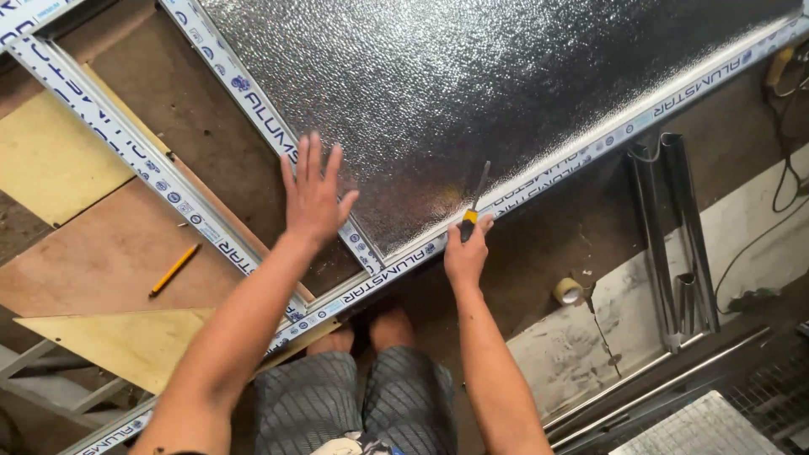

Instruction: Securing a reflective sheet into an aluminum frame by tucking the edges with a screwdriver.

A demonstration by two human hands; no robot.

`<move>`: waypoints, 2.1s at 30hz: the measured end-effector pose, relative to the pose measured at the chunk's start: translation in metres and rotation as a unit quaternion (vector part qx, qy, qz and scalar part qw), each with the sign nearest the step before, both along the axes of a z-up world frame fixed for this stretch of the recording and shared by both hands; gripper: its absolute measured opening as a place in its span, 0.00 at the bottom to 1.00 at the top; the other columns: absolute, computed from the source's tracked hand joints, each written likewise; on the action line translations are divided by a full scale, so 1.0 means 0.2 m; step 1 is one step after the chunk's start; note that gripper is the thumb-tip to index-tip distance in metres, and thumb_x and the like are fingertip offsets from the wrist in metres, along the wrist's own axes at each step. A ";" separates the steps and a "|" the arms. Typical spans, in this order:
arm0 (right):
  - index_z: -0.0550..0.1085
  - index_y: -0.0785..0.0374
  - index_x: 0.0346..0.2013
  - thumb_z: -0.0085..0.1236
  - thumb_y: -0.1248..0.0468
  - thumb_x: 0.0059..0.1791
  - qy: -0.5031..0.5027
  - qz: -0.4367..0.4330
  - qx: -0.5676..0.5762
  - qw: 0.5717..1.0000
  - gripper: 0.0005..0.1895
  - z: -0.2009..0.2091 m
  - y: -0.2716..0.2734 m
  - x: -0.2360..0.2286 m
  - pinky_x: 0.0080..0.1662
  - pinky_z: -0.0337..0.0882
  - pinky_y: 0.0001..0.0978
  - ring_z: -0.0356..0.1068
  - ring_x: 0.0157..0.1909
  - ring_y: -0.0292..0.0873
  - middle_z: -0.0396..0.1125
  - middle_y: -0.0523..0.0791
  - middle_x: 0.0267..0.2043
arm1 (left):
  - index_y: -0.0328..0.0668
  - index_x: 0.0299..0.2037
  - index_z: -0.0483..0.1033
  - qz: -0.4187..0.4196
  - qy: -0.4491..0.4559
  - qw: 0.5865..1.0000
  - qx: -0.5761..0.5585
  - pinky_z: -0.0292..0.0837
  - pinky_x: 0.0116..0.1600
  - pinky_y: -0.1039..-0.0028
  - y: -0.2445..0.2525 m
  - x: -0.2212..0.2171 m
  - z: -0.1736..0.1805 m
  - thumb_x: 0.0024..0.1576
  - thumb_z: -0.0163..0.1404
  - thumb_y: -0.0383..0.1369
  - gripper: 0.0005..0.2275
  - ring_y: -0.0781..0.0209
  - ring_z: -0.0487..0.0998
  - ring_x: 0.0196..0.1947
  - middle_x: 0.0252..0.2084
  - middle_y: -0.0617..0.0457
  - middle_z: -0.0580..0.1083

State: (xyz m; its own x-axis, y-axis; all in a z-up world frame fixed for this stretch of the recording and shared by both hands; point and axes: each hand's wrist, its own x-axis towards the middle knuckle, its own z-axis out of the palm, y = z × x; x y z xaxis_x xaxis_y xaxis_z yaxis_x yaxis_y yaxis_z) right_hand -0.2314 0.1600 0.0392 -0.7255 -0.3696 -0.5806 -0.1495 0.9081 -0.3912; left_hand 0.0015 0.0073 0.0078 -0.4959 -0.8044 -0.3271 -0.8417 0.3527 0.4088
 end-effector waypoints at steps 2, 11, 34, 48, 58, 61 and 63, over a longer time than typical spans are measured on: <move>0.50 0.73 0.76 0.56 0.58 0.51 -0.006 0.003 -0.035 0.999 0.43 0.01 0.01 -0.01 0.73 0.53 0.51 0.47 0.76 0.63 0.42 0.67 0.76 | 0.41 0.70 0.65 0.096 0.090 0.986 -0.105 0.50 0.73 0.47 0.26 0.01 -0.07 0.52 0.63 0.40 0.34 0.41 0.60 0.71 0.73 0.36 0.57; 0.73 0.60 0.50 0.58 0.56 0.54 -0.001 -0.236 -0.159 0.959 0.15 -0.25 0.28 -0.14 0.50 0.75 0.36 0.75 0.44 0.43 0.71 0.48 0.43 | 0.46 0.69 0.58 0.503 0.057 0.806 0.308 0.78 0.57 0.57 0.95 -0.05 -0.30 0.48 0.66 0.52 0.42 0.52 0.79 0.54 0.55 0.48 0.76; 0.79 0.66 0.40 0.63 0.64 0.44 -0.085 -0.007 -0.059 0.995 0.12 -0.22 0.48 0.03 0.51 0.76 0.49 0.75 0.50 0.57 0.74 0.57 0.39 | 0.31 0.44 0.76 0.518 0.202 0.694 0.457 0.78 0.48 0.56 0.67 -0.06 0.16 0.47 0.70 0.42 0.24 0.50 0.78 0.40 0.38 0.42 0.77; 0.71 0.56 0.61 0.45 0.41 0.52 -0.449 -0.490 -0.332 0.670 0.31 0.18 0.12 0.29 0.67 0.63 0.50 0.67 0.62 0.50 0.69 0.48 0.61 | 0.33 0.51 0.78 0.470 0.161 0.744 0.446 0.68 0.64 0.49 0.65 -0.03 0.24 0.57 0.61 0.52 0.26 0.41 0.78 0.57 0.49 0.37 0.79; 0.63 0.51 0.66 0.36 0.36 0.51 -0.407 -0.482 -0.335 0.700 0.35 0.22 0.10 0.44 0.70 0.56 0.47 0.59 0.68 0.48 0.60 0.45 0.67 | 0.37 0.48 0.80 0.449 0.216 0.736 0.459 0.70 0.61 0.52 0.65 0.00 0.26 0.61 0.57 0.50 0.22 0.47 0.81 0.49 0.43 0.41 0.81; 0.61 0.49 0.68 0.33 0.35 0.51 -0.397 -0.475 -0.335 0.710 0.37 0.20 0.10 0.48 0.71 0.53 0.47 0.57 0.70 0.47 0.58 0.45 0.69 | 0.38 0.47 0.80 0.457 0.226 0.722 0.468 0.71 0.59 0.53 0.65 0.01 0.27 0.61 0.57 0.50 0.20 0.47 0.82 0.47 0.41 0.41 0.81; 0.60 0.48 0.69 0.32 0.34 0.51 -0.386 -0.471 -0.336 0.718 0.37 0.21 0.10 0.48 0.72 0.52 0.46 0.55 0.71 0.47 0.56 0.44 0.70 | 0.38 0.46 0.80 0.460 0.232 0.713 0.475 0.72 0.58 0.54 0.65 -0.01 0.28 0.61 0.57 0.49 0.19 0.47 0.82 0.45 0.40 0.41 0.81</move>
